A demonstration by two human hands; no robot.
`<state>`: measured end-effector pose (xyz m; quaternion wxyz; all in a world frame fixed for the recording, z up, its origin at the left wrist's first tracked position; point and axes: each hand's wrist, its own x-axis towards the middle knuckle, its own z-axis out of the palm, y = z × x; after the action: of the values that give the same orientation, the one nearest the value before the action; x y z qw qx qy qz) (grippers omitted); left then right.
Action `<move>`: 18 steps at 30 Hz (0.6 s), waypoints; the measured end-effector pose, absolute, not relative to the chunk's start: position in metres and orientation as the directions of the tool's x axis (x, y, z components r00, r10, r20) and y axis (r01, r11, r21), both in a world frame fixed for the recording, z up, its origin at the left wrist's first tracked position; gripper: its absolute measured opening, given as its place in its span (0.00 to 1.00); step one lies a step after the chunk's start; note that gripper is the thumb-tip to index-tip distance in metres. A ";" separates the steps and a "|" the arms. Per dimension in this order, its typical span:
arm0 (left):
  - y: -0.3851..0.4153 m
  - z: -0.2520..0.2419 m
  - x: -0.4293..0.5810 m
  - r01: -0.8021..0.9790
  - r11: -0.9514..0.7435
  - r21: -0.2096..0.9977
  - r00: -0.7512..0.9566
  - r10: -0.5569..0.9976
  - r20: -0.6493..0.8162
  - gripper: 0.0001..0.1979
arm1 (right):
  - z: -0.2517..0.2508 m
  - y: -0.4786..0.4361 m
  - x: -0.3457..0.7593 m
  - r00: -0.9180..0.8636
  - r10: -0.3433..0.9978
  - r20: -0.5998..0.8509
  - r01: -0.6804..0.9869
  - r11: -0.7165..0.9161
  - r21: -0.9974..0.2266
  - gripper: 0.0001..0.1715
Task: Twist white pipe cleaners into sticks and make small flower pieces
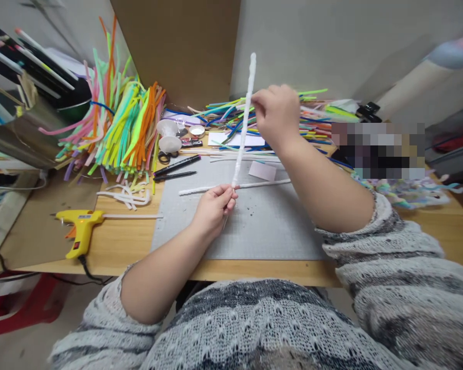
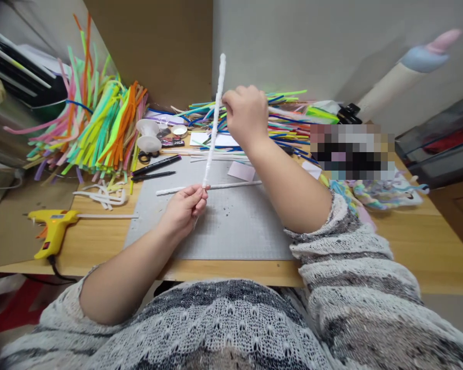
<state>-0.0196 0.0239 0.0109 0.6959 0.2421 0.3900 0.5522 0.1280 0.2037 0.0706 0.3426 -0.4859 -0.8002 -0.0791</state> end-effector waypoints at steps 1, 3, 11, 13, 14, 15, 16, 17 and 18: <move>0.024 0.011 -0.020 -0.594 0.292 0.749 0.111 0.953 -0.283 0.08 | 0.077 0.200 0.135 -0.282 0.706 0.650 0.855 0.492 -0.164 0.18; 0.024 0.012 -0.020 -0.609 0.335 0.719 0.155 0.939 -0.306 0.07 | 0.087 0.189 0.147 -0.256 0.675 0.692 0.882 0.457 -0.119 0.20; 0.023 0.015 -0.018 -0.589 0.397 0.704 0.220 0.917 -0.333 0.09 | 0.077 0.083 0.161 -0.794 0.473 0.383 0.482 0.873 -0.077 0.13; 0.022 0.014 -0.017 -0.542 0.420 0.727 0.262 0.907 -0.328 0.09 | 0.066 0.064 0.159 -0.783 0.499 0.371 0.504 0.859 -0.092 0.12; 0.022 0.013 -0.017 -0.515 0.432 0.740 0.284 0.901 -0.329 0.09 | 0.061 0.059 0.158 -0.765 0.522 0.377 0.526 0.845 -0.101 0.12; 0.021 0.013 -0.016 -0.490 0.442 0.751 0.300 0.895 -0.330 0.09 | 0.057 0.056 0.158 -0.748 0.542 0.383 0.545 0.831 -0.113 0.12; 0.021 0.012 -0.016 -0.469 0.449 0.761 0.309 0.890 -0.334 0.09 | 0.054 0.055 0.158 -0.736 0.557 0.384 0.556 0.821 -0.126 0.12; 0.020 0.011 -0.015 -0.452 0.452 0.769 0.310 0.888 -0.340 0.08 | 0.052 0.055 0.159 -0.730 0.569 0.380 0.562 0.815 -0.141 0.11; 0.020 0.010 -0.015 -0.439 0.454 0.775 0.305 0.887 -0.347 0.08 | 0.051 0.056 0.160 -0.727 0.577 0.373 0.563 0.811 -0.156 0.11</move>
<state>-0.0150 0.0201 0.0097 0.7561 0.2842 0.3941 0.4384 0.1601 0.0559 0.0509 0.2059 -0.3067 -0.9291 0.0162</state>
